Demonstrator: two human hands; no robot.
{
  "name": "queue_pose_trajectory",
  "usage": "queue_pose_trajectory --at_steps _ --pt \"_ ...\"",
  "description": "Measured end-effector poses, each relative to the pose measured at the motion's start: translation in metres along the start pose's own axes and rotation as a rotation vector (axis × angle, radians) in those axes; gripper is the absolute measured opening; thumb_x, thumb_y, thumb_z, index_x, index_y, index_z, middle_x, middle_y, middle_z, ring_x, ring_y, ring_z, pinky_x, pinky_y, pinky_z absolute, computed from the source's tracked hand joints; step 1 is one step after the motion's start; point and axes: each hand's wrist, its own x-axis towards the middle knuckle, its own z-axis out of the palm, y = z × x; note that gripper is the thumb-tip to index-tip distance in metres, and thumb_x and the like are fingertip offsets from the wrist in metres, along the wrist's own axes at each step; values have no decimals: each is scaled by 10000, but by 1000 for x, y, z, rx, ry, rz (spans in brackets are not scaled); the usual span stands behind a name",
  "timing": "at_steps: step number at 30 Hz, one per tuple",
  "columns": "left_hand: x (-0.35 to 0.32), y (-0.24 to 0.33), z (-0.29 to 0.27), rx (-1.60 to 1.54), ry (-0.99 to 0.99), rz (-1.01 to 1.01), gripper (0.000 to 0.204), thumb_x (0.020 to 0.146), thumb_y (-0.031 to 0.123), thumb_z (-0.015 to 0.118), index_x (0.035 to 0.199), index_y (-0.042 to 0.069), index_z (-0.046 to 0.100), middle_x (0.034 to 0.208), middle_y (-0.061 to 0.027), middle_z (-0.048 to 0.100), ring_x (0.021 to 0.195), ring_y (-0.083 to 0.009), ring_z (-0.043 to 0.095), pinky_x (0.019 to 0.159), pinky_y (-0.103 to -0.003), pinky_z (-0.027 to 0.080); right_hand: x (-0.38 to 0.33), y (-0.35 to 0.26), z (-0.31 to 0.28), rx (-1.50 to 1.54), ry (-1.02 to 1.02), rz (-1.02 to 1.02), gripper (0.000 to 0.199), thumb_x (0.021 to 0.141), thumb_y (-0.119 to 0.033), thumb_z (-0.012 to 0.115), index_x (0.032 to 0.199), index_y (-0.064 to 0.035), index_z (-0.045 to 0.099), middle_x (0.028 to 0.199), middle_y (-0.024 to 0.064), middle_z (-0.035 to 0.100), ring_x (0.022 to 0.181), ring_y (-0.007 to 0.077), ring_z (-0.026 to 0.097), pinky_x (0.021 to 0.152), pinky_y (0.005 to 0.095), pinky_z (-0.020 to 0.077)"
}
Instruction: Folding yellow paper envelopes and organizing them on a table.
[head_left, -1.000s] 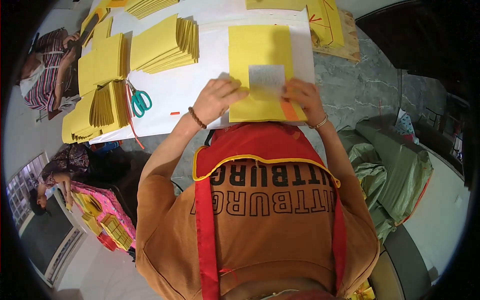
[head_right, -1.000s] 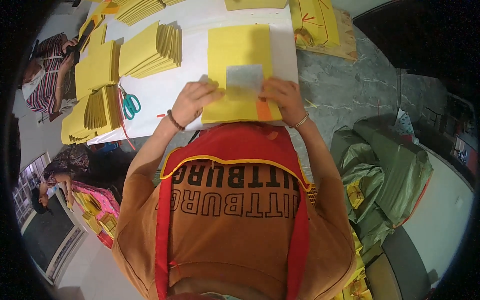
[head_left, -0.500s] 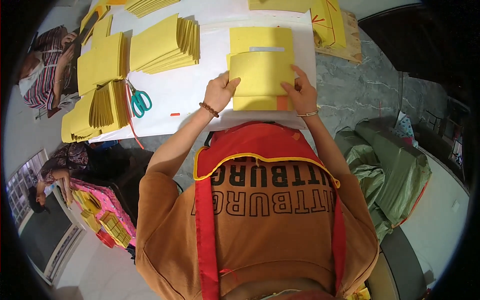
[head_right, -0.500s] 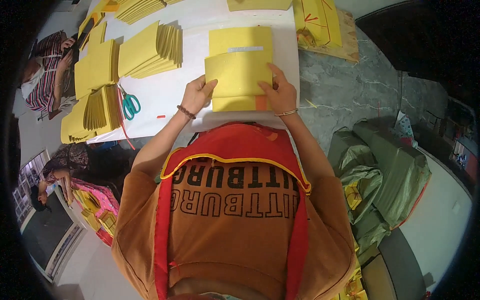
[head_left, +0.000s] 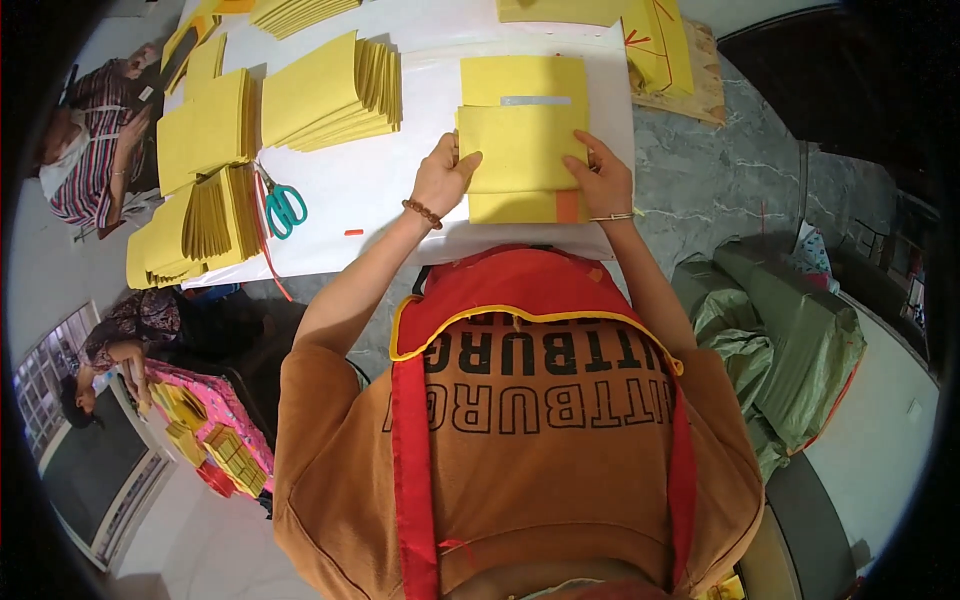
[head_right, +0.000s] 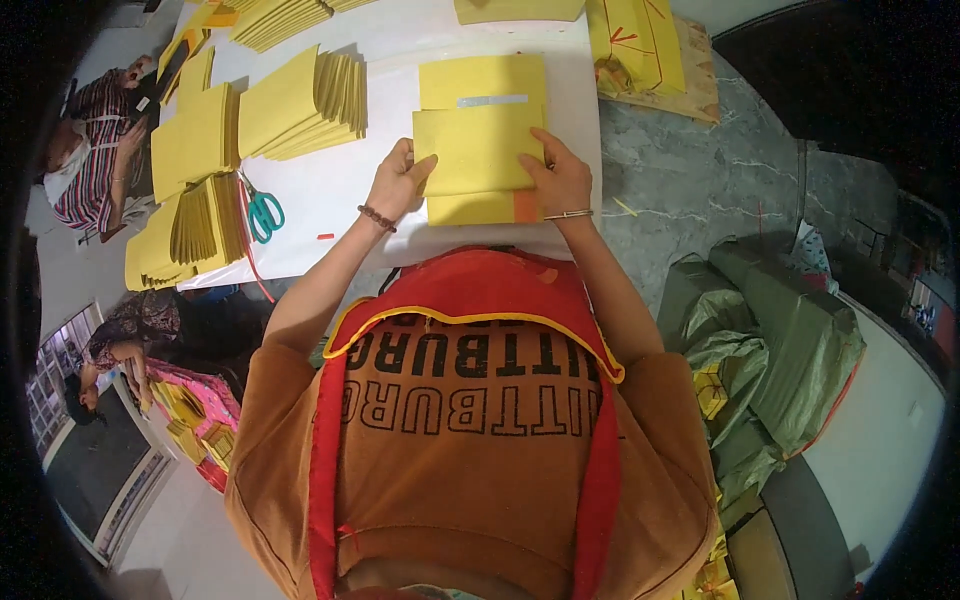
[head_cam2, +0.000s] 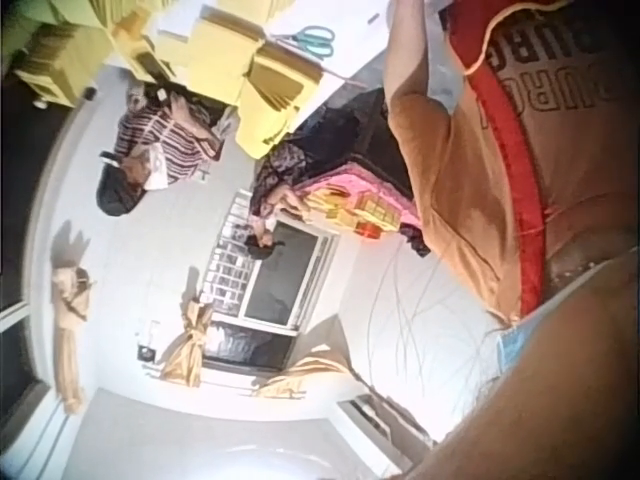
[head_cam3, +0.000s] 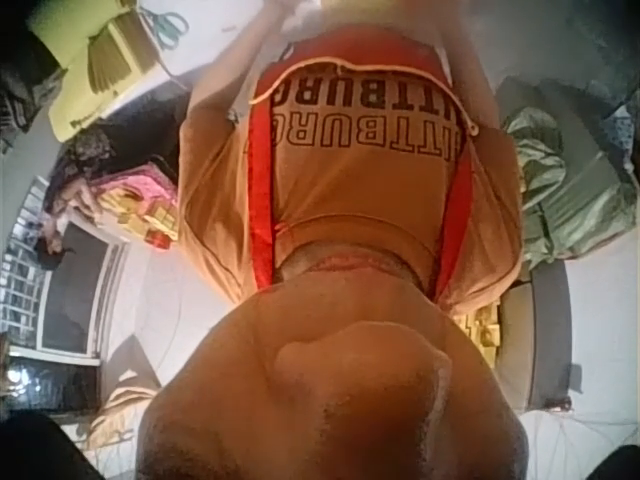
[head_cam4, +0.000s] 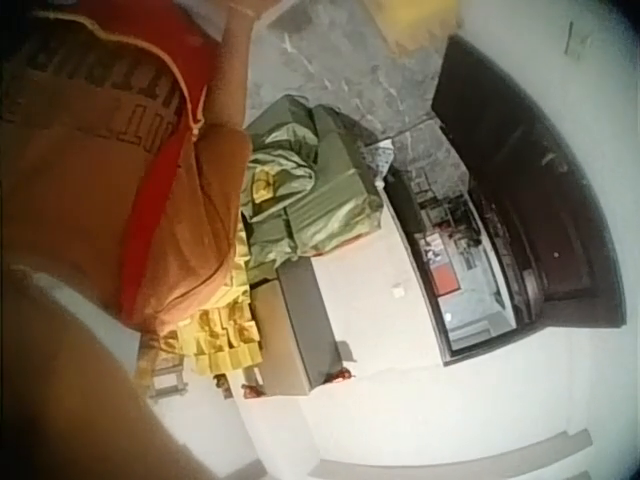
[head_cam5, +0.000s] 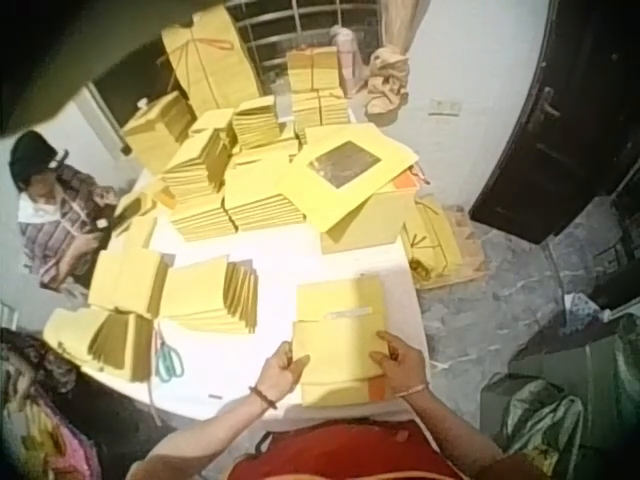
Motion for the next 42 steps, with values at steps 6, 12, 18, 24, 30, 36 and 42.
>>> queue_pose_trajectory --at_steps 6,12,18,24,30,36,42 --pt "-18 32 -3 223 158 20 308 813 172 603 1051 7 496 889 -135 641 833 -224 622 724 -320 476 -6 -12 -2 -54 26 31 407 719 -228 687 1102 -113 610 554 37 453 502 127 432 492 288 374" --pt "-30 41 36 997 12 1034 581 767 382 622 1239 91 450 1267 -118 453 1227 -273 371 990 -455 305 -8 -4 0 -35 35 26 411 710 -225 693 1094 -104 613 545 42 462 490 122 433 477 286 371" --pt "-30 30 43 1019 -202 866 671 755 429 613 1296 98 393 1366 -103 349 1281 -283 289 1027 -482 227 -12 -16 -4 -135 6 7 421 760 -255 645 1144 -99 571 773 80 603 692 200 578 618 335 435" --pt "-21 40 34 1031 -265 894 663 752 327 633 1305 76 369 1371 -119 339 1283 -306 282 1026 -487 228 -42 -11 -9 -735 -193 -574 617 823 -406 504 1340 -104 351 1399 79 321 1313 229 257 1008 565 148" --pt "-1 -5 39 925 -84 1018 517 737 166 565 1223 27 459 1313 -186 391 1223 -304 360 999 -432 278 -50 -1 -5 -690 -301 -480 663 843 -427 450 1378 -82 262 1434 81 268 1340 237 202 1048 558 61" --pt "-28 20 54 1279 15 1089 547 755 158 520 1249 -55 418 1237 -279 431 1113 -362 442 886 -462 373 -41 -5 -21 77 -264 -117 552 916 -348 368 1371 -54 259 1357 155 375 1276 254 340 1016 421 287" --pt "-9 49 20 857 -195 895 414 734 131 553 1127 3 530 1111 -148 567 1017 -268 541 815 -396 419 -5 -14 -26 648 87 123 524 947 -440 291 1281 -53 411 1101 110 591 1010 195 558 881 334 402"
